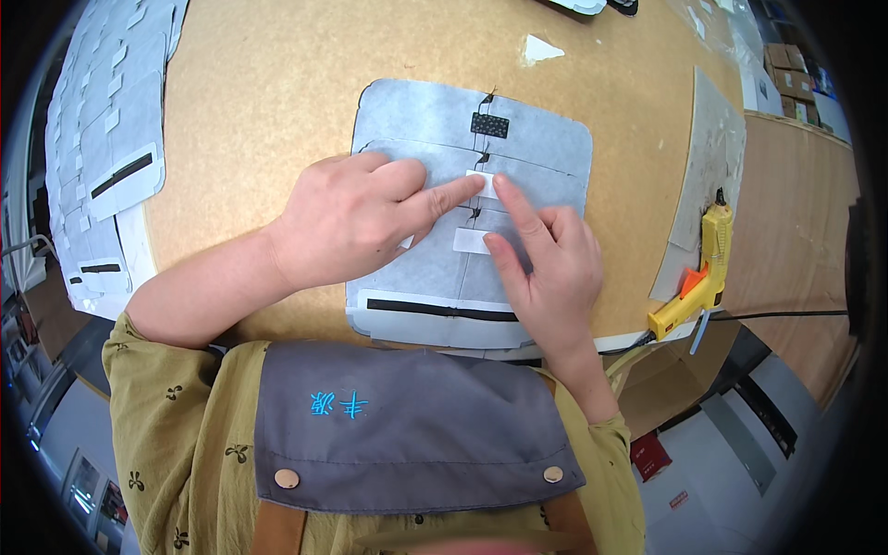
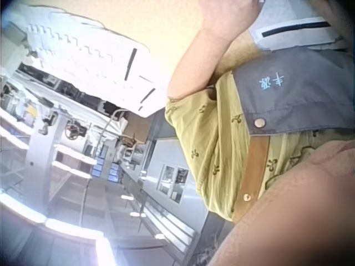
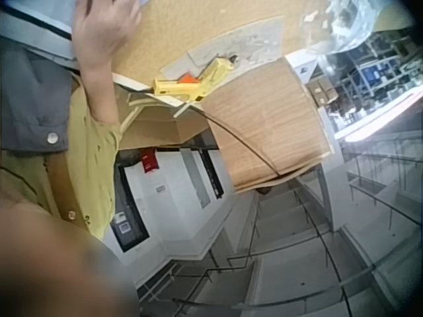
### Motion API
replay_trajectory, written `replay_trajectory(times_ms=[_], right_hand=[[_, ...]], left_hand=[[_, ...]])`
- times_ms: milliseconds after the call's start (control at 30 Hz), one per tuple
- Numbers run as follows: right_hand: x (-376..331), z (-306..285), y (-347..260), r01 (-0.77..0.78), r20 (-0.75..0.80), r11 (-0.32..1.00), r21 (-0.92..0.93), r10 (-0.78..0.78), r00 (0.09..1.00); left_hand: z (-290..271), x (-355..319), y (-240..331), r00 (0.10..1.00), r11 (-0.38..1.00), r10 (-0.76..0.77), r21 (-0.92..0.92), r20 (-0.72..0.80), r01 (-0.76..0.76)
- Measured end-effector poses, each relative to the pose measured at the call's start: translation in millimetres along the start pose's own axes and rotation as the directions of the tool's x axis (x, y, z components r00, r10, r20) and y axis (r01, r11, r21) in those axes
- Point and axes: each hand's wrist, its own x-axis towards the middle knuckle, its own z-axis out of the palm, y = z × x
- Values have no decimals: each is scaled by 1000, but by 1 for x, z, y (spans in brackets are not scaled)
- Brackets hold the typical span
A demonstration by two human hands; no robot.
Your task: Glue components and attach small patches to soft wallet panels using a hot glue gun.
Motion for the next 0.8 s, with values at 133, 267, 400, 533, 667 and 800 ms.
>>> replay_trajectory(times_ms=[133,267,400,533,667,800], right_hand=[[-1,1,0,5,6,1000,-28,-5,1000],[0,1,-2,17,0,997,-81,-17,1000],[-1,2,-2,12,-33,997,-81,-15,999],[-6,2,2,42,-61,998,-42,-44,997],[-4,3,-1,47,-55,994,-97,-52,997],[-4,3,-4,44,-49,987,-156,-53,997]], left_hand=[[-1,0,0,1000,1000,2,7,14,-2],[0,0,-1,1000,1000,8,-3,8,-8],[1,-1,-1,1000,1000,4,2,-7,-4],[-2,-1,-2,999,999,43,5,-1,-43],[0,-2,-2,999,999,33,7,-9,-33],[0,-1,-2,999,999,42,-5,-3,-42]])
